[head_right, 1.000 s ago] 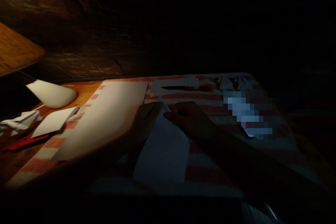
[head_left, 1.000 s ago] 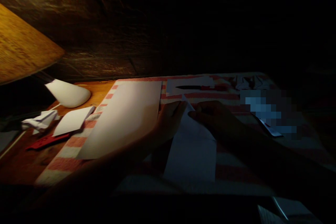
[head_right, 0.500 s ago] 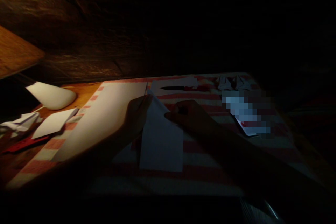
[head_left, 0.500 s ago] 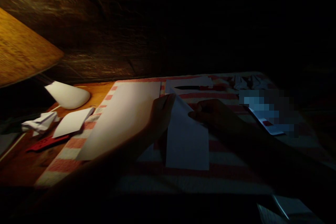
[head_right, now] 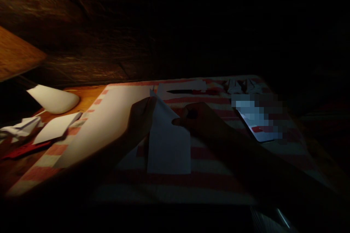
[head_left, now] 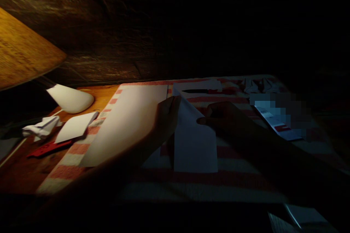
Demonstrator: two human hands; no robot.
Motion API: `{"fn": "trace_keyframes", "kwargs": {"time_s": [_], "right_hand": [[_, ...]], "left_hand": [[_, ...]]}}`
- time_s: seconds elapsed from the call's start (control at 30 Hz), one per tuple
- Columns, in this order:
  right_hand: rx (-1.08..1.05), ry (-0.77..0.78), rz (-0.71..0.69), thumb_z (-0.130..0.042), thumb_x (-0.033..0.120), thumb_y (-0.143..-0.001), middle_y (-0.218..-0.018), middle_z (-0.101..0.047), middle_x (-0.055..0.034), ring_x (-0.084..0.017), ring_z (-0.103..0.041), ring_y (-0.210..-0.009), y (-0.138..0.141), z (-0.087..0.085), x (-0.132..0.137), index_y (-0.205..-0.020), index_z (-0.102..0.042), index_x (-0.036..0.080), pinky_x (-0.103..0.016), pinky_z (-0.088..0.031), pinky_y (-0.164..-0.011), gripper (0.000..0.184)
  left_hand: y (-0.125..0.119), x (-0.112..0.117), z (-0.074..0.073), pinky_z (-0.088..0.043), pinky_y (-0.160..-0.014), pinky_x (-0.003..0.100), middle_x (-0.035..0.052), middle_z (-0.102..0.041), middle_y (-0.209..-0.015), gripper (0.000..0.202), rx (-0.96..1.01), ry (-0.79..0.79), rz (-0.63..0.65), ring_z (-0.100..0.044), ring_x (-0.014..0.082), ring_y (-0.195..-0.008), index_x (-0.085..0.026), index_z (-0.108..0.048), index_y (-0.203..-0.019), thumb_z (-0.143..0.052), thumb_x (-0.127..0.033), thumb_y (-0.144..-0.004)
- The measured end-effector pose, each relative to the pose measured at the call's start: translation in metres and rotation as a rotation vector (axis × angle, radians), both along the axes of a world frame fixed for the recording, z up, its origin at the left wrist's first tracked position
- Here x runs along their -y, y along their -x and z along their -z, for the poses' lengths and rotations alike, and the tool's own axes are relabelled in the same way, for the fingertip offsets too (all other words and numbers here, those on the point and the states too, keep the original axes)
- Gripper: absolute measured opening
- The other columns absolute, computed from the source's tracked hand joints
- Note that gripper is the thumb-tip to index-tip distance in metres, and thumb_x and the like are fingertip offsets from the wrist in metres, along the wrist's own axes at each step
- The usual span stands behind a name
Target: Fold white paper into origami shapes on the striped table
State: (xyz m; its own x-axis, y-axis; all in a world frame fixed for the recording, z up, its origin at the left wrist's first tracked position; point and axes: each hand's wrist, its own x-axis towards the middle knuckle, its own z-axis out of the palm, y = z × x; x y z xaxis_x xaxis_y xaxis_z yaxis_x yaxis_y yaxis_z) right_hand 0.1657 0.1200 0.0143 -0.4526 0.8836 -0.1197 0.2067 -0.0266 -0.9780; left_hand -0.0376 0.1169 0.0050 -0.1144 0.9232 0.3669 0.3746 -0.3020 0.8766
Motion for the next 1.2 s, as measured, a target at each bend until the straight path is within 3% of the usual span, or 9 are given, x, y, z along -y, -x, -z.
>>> {"fn": "trace_keyframes", "kwargs": {"time_s": [0.37, 0.5, 0.67, 0.77, 0.9, 1.0, 1.1, 1.2], "right_hand": [[0.015, -0.053, 0.001, -0.084, 0.045, -0.074, -0.067, -0.064, -0.0005, -0.013, -0.058, -0.061, -0.005, 0.007, -0.007, -0.069, -0.066, 0.016, -0.025, -0.040, -0.055, 0.034], [-0.081, 0.064, -0.010, -0.082, 0.039, -0.076, -0.069, -0.066, 0.0001, -0.012, -0.059, -0.063, -0.009, 0.006, -0.008, -0.071, -0.068, 0.016, -0.025, -0.044, -0.059, 0.028], [-0.056, 0.245, -0.072, -0.085, 0.039, -0.073, -0.065, -0.065, 0.0000, -0.009, -0.052, -0.051, -0.014, 0.003, -0.013, -0.075, -0.072, 0.015, -0.023, -0.039, -0.048, 0.027], [0.001, 0.310, -0.084, -0.085, 0.038, -0.073, -0.064, -0.066, -0.0011, -0.008, -0.053, -0.049, -0.019, 0.001, -0.015, -0.079, -0.075, 0.015, -0.023, -0.041, -0.047, 0.025], [0.042, 0.312, -0.102, -0.084, 0.030, -0.071, -0.059, -0.064, -0.0010, -0.009, -0.054, -0.049, -0.025, 0.000, -0.019, -0.070, -0.072, 0.015, -0.023, -0.041, -0.048, 0.019], [-0.012, 0.331, -0.048, -0.082, 0.026, -0.071, -0.062, -0.066, -0.0015, -0.011, -0.056, -0.052, -0.025, 0.002, -0.020, -0.072, -0.072, 0.017, -0.024, -0.040, -0.050, 0.014], [-0.130, 0.322, 0.031, -0.081, 0.026, -0.073, -0.066, -0.064, -0.0003, -0.012, -0.056, -0.056, -0.021, 0.001, -0.017, -0.071, -0.068, 0.018, -0.025, -0.040, -0.052, 0.015], [-0.284, 0.302, 0.017, -0.078, 0.037, -0.080, -0.070, -0.064, -0.0017, -0.015, -0.057, -0.062, -0.014, -0.002, -0.011, -0.072, -0.067, 0.019, -0.028, -0.042, -0.057, 0.022]], "left_hand": [[0.006, -0.007, 0.003, -0.021, -0.046, 0.026, -0.0044, -0.036, -0.052, 0.047, -0.020, 0.033, 0.004, -0.031, 0.0106, -0.050, -0.021, -0.042, -0.056, -0.058, -0.047, -0.092], [0.009, -0.011, 0.004, -0.028, -0.047, 0.024, -0.0035, -0.044, -0.054, 0.044, 0.219, 0.216, 0.115, -0.038, 0.0099, -0.050, -0.020, -0.050, -0.058, -0.064, -0.051, -0.085], [0.006, -0.008, 0.003, -0.036, -0.048, 0.024, -0.0015, -0.054, -0.058, 0.036, 0.468, 0.399, 0.162, -0.048, 0.0104, -0.050, -0.018, -0.059, -0.064, -0.072, -0.049, -0.078], [0.007, -0.010, 0.002, -0.034, -0.046, 0.023, -0.0029, -0.051, -0.055, 0.035, 0.489, 0.385, 0.121, -0.046, 0.0089, -0.046, -0.017, -0.057, -0.061, -0.072, -0.044, -0.078], [0.019, -0.023, -0.001, -0.034, -0.044, 0.022, -0.0041, -0.047, -0.051, 0.033, 0.494, 0.313, 0.003, -0.043, 0.0087, -0.044, -0.019, -0.053, -0.059, -0.068, -0.040, -0.080], [0.028, -0.031, -0.005, -0.036, -0.043, 0.021, -0.0046, -0.046, -0.051, 0.032, 0.530, 0.239, -0.056, -0.043, 0.0087, -0.044, -0.019, -0.051, -0.059, -0.067, -0.039, -0.080], [0.027, -0.030, -0.007, -0.038, -0.044, 0.022, -0.0040, -0.048, -0.052, 0.033, 0.510, 0.251, -0.034, -0.045, 0.0092, -0.044, -0.019, -0.052, -0.059, -0.066, -0.039, -0.081], [0.017, -0.021, -0.007, -0.038, -0.044, 0.022, -0.0029, -0.051, -0.052, 0.030, 0.496, 0.342, 0.022, -0.047, 0.0097, -0.044, -0.018, -0.056, -0.061, -0.067, -0.038, -0.081]]}}
